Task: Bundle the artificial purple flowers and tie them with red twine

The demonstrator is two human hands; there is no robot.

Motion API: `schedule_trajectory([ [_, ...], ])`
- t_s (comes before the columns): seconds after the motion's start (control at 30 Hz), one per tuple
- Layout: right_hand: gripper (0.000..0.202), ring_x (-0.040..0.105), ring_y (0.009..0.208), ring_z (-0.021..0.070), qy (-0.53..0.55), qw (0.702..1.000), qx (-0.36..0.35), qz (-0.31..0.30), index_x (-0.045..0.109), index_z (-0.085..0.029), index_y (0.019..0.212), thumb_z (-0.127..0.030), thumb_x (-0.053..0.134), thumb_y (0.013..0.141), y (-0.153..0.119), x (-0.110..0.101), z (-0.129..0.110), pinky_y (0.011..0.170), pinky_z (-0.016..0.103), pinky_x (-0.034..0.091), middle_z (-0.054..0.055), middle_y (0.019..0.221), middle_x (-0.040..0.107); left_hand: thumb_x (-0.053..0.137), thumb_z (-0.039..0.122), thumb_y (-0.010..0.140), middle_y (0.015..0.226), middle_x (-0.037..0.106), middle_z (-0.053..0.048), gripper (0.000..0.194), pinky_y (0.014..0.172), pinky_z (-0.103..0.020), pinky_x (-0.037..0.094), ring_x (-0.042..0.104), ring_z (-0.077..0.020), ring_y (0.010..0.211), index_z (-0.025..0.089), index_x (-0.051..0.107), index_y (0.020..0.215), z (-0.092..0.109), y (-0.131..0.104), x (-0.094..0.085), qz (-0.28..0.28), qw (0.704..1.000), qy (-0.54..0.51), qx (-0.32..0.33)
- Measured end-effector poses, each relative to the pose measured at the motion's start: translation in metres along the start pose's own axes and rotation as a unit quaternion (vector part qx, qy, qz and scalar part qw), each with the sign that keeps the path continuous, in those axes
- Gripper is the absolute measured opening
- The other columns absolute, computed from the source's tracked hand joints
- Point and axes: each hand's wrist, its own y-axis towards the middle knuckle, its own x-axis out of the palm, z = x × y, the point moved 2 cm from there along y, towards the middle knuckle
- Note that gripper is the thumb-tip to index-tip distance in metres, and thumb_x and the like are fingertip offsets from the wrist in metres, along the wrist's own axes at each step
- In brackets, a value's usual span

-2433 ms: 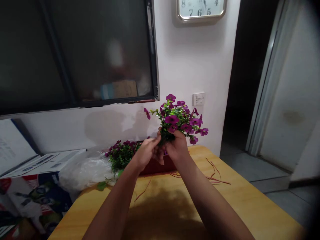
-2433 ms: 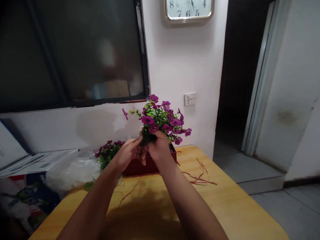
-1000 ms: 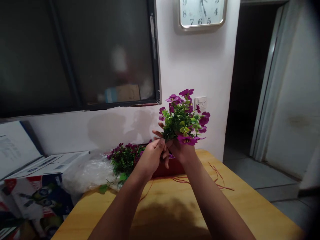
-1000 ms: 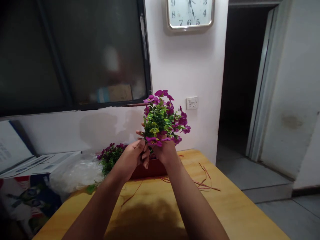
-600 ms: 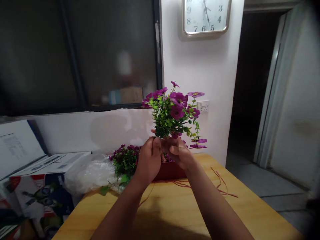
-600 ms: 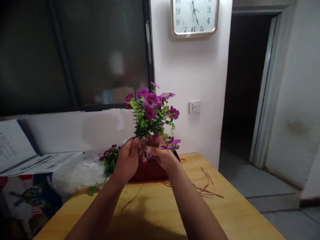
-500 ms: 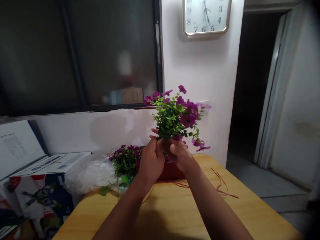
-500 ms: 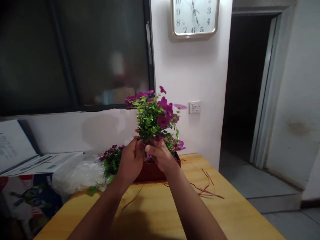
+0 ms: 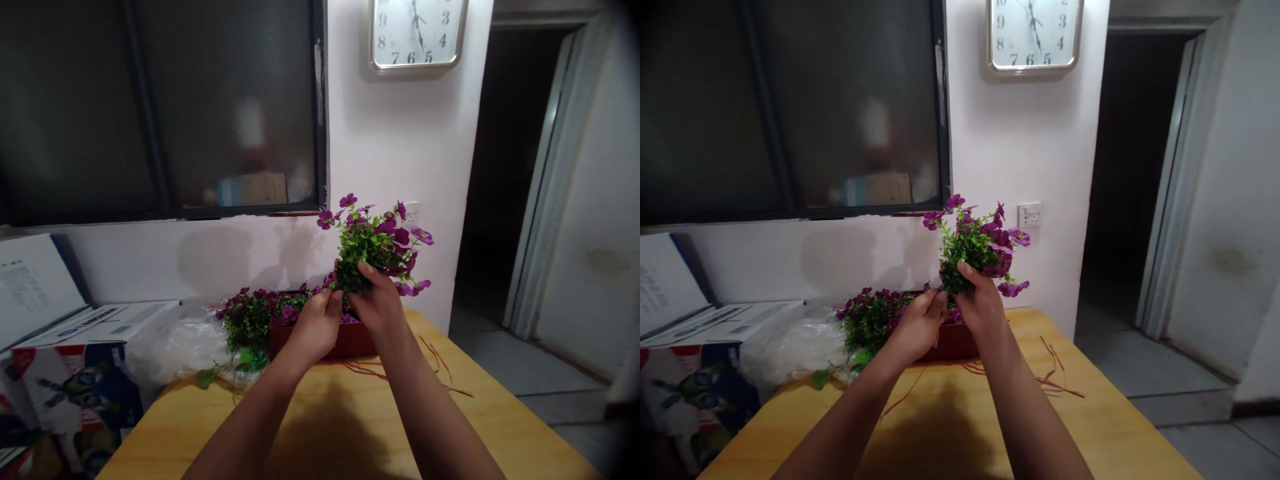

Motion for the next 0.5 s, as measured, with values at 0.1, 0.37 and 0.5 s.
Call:
schedule_trajectory([
  [0.1,0.021,0.063,0.072,0.0165,-0.009,1.0,-0.014,0.001,0.068,-0.019,0.074,-0.022,0.083,0.059,0.001,-0.002,0.001,0.078,0.033,0.055,-0.002,0.071,0.068,0.042,0.052,0.094,0.057,0.041,0.007,0.036,0.036,-0.023,0.037,0.037,-0.0081,0.035,0.021,0.044,0.077,-0.006,0.002,0.003,-0.043,0.991,-0.119,-0.04],
  [0.37,0.016,0.06,0.069,0.014,-0.003,0.997,-0.024,-0.067,0.067,-0.017,0.073,-0.021,0.076,0.061,-0.006,0.006,-0.005,0.068,0.028,0.054,0.0,0.072,0.064,0.048,0.056,0.092,0.059,0.048,0.005,0.041,0.051,-0.034,0.057,0.054,-0.0119,0.042,0.019,0.043,0.077,0.004,-0.003,-0.004,-0.234,0.931,-0.273,-0.068],
  [0.5,0.019,0.059,0.067,0.0147,-0.009,0.996,0.015,-0.086,0.066,-0.017,0.073,-0.026,0.077,0.061,-0.008,0.006,-0.006,0.063,0.028,0.054,0.0,0.071,0.062,0.042,0.059,0.094,0.063,0.056,0.0,0.043,0.056,-0.035,0.057,0.059,-0.0146,0.048,0.017,0.05,0.087,0.002,-0.002,-0.009,-0.297,0.875,-0.365,-0.116],
])
